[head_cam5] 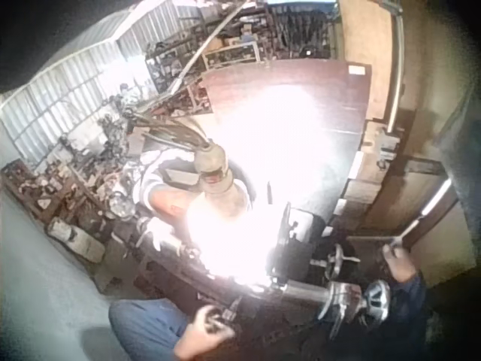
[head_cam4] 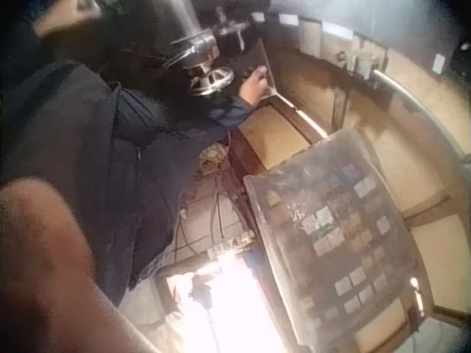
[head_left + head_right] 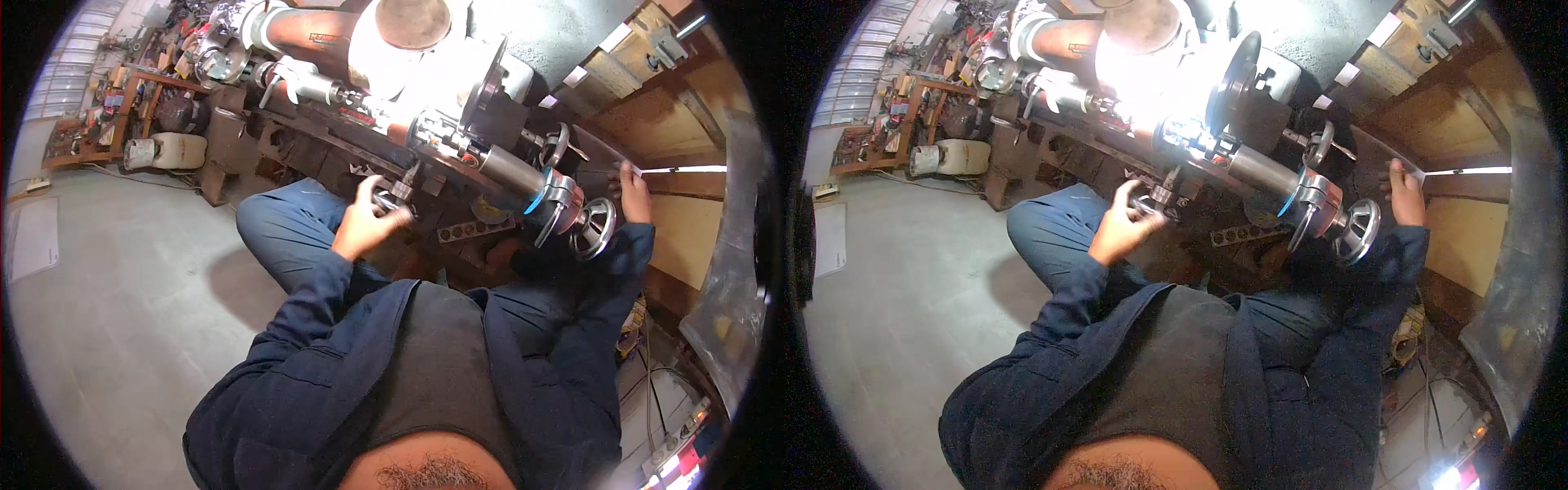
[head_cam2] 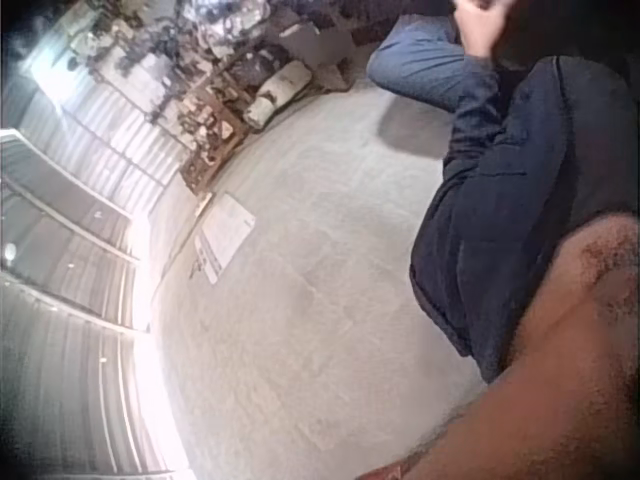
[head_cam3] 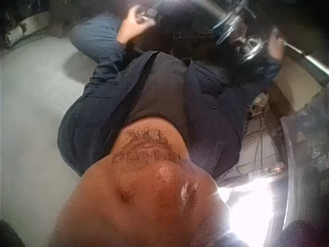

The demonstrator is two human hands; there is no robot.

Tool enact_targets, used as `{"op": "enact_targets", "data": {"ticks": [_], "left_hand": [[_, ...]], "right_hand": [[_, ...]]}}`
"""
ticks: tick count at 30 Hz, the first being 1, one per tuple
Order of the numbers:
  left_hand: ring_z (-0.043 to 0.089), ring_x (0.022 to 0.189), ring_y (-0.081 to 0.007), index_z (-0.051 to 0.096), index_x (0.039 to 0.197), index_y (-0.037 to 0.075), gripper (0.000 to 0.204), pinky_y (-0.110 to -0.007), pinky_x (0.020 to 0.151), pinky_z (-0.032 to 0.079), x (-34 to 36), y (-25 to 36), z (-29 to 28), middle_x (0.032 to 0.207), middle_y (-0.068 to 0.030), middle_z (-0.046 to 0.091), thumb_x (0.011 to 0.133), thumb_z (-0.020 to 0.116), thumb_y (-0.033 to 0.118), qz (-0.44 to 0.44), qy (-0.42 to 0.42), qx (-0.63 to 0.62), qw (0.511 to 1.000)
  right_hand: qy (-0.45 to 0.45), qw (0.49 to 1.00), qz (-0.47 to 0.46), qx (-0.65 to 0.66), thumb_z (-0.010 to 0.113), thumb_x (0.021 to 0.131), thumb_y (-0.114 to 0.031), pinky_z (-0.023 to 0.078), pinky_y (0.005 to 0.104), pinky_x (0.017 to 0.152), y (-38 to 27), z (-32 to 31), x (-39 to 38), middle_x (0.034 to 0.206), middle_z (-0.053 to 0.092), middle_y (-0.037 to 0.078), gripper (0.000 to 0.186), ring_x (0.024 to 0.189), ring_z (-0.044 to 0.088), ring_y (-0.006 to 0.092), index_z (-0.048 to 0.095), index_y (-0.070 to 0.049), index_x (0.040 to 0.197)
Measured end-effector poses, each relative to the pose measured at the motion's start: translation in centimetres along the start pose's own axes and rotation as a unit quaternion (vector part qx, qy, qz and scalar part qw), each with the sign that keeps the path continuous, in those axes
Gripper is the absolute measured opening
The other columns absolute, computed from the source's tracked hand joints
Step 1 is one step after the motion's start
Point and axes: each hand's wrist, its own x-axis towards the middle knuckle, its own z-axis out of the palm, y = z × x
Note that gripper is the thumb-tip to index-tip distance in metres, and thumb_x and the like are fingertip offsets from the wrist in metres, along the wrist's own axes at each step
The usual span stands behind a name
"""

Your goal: The person turns handwheels and adjusts levers on a metal lathe to move the carriage and cross-slide while machining a workpiece.

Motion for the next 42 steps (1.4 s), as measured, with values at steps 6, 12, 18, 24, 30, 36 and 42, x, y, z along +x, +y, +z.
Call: {"op": "enact_targets", "data": {"ticks": [6,12,18,24,30,36,42], "left_hand": [[0.066,0.076,-0.0231,0.059,0.121,0.007,0.067,-0.04,0.081,0.057,6.2,-9.0,3.3,0.105,-0.0043,0.068,0.095,0.043,0.066,-0.142,-0.052,-0.567,0.81],[0.062,0.101,-0.0258,0.058,0.125,0.005,0.071,-0.039,0.087,0.052,3.3,-2.9,3.5,0.116,-0.0115,0.064,0.096,0.036,0.066,-0.182,-0.108,-0.666,0.716],[0.057,0.112,-0.0308,0.058,0.114,-0.002,0.027,-0.042,0.098,0.046,6.1,-4.8,3.5,0.122,-0.017,0.06,0.093,0.064,0.014,0.155,0.484,-0.081,0.857],[0.058,0.119,-0.0359,0.067,0.11,0.001,0.027,-0.046,0.102,0.046,8.3,2.9,-3.6,0.122,-0.0161,0.064,0.084,0.071,0.004,0.425,0.46,0.179,0.758],[0.064,0.11,-0.0316,0.073,0.108,0.006,0.032,-0.042,0.098,0.05,11.8,2.2,-4.9,0.114,-0.0131,0.069,0.077,0.077,0.004,0.468,0.442,0.202,0.738],[0.066,0.097,-0.0318,0.075,0.102,0.005,0.037,-0.048,0.099,0.052,11.6,2.9,-5.1,0.102,-0.0119,0.069,0.07,0.086,0.021,0.466,0.423,0.16,0.761],[0.065,0.094,-0.0283,0.076,0.102,0.006,0.038,-0.044,0.096,0.053,11.2,3.4,-5.3,0.096,-0.0104,0.068,0.065,0.085,0.01,0.416,0.411,0.136,0.799]], "right_hand": [[0.152,0.95,-0.084,0.261,0.04,0.107,-0.043,0.048,0.0333,0.092,-10.4,-0.5,-8.4,0.118,0.066,0.015,0.055,0.107,0.062,0.0215,0.058,0.003,0.132],[0.115,0.941,-0.123,0.295,0.045,0.106,-0.03,0.038,0.0367,0.108,-13.7,2.8,-12.3,0.128,0.061,0.019,0.049,0.119,0.057,0.0255,0.051,0.006,0.137],[0.088,0.925,-0.073,0.361,0.05,0.094,-0.015,0.033,0.0377,0.112,-13.3,3.7,-13.4,0.138,0.053,0.02,0.055,0.129,0.049,0.0268,0.042,0.006,0.144],[0.087,0.911,-0.062,0.399,0.048,0.082,-0.011,0.032,0.0385,0.113,-14.1,4.4,-13.3,0.138,0.053,0.021,0.064,0.13,0.049,0.0281,0.043,0.004,0.144],[0.114,0.905,-0.036,0.408,0.046,0.078,-0.012,0.035,0.0385,0.112,-14.4,4.4,-13.5,0.137,0.054,0.022,0.067,0.129,0.05,0.0288,0.045,0.005,0.143],[0.122,0.909,-0.089,0.388,0.048,0.076,-0.014,0.038,0.0375,0.109,-13.6,4.5,-13.0,0.132,0.058,0.021,0.067,0.124,0.055,0.028,0.047,0.007,0.14],[0.131,0.912,-0.086,0.378,0.057,0.08,-0.028,0.039,0.0386,0.108,-13.7,4.6,-12.9,0.131,0.059,0.021,0.071,0.123,0.056,0.0288,0.047,0.009,0.14]]}}
